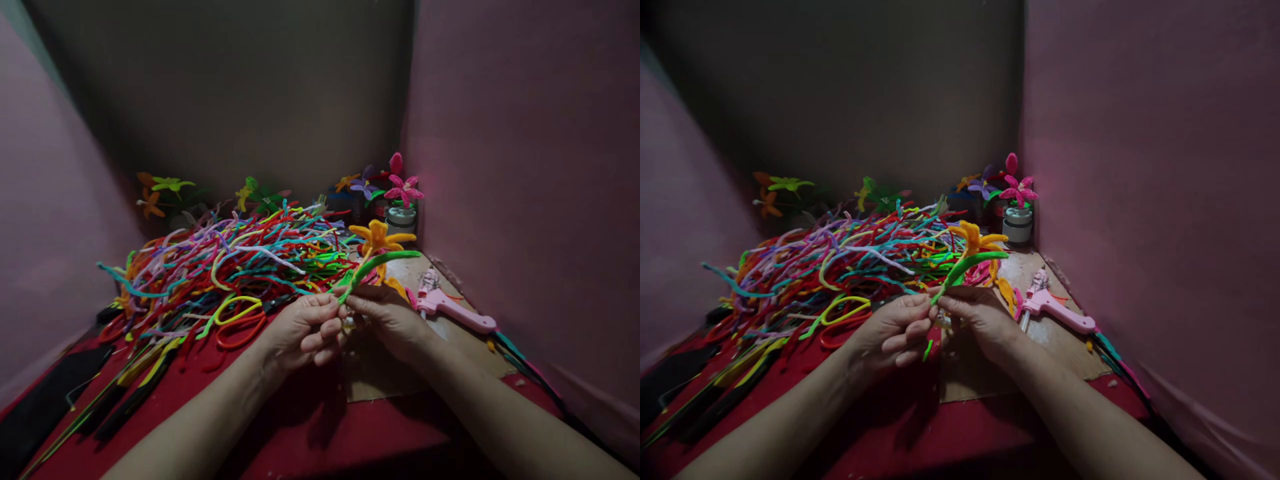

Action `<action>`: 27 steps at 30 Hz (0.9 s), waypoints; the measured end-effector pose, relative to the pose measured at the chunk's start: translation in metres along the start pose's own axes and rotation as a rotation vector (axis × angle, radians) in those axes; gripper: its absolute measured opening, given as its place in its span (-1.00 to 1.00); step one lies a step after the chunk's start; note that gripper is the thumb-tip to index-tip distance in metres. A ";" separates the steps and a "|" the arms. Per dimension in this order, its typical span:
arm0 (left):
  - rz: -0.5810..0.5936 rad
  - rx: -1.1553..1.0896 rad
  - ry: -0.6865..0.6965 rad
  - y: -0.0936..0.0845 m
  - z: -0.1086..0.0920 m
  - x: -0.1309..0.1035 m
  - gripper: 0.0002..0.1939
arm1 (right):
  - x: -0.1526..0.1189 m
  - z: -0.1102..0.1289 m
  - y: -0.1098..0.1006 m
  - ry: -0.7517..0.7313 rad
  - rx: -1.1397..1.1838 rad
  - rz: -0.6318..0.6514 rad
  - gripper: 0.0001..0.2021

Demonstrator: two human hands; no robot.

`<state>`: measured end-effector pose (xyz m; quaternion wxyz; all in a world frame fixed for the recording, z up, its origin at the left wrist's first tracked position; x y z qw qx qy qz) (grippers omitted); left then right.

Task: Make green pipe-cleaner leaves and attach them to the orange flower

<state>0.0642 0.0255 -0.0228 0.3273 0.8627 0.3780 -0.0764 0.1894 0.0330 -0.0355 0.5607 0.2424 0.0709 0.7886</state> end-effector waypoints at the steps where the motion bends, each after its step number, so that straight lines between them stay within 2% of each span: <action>1: -0.027 0.064 0.012 0.001 -0.001 -0.001 -0.82 | 0.000 0.000 0.000 -0.012 -0.012 -0.005 -0.84; 3: -0.157 0.273 0.069 0.002 -0.003 -0.003 -0.75 | -0.001 0.003 -0.001 -0.054 -0.084 -0.038 -0.87; 5: -0.383 0.537 0.183 0.002 -0.006 -0.005 -0.72 | -0.002 0.006 -0.002 -0.081 -0.198 -0.093 -0.86; 8: -0.734 0.946 0.424 0.002 -0.007 -0.011 -0.81 | -0.003 0.011 -0.002 -0.094 -0.344 -0.130 -0.84; 10: -0.843 1.178 0.560 0.003 -0.004 -0.012 -0.86 | -0.004 0.012 -0.001 -0.110 -0.394 -0.120 -0.84; 13: -0.854 1.280 0.607 0.002 -0.003 -0.012 -0.83 | -0.004 0.010 0.000 -0.117 -0.357 -0.074 -0.84; 18: -0.829 1.075 0.510 0.001 -0.008 -0.014 -0.80 | -0.001 -0.004 -0.003 -0.040 -0.058 -0.106 -0.80; 23: -0.785 1.002 0.439 -0.003 -0.006 -0.010 -0.78 | 0.000 -0.008 -0.002 0.028 0.051 -0.051 -0.85; 27: -0.856 1.066 0.465 -0.006 -0.008 -0.010 -0.79 | -0.002 -0.009 -0.002 0.083 0.131 -0.066 -0.88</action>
Point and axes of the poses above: each hand's wrist, its own x-axis towards the middle knuckle, its own y-axis out of the palm, z = x × y, the point moved 3 cm from there along x, towards the middle knuckle, and after that the axes turned 15 degrees about -y, right-handed, at the moved point
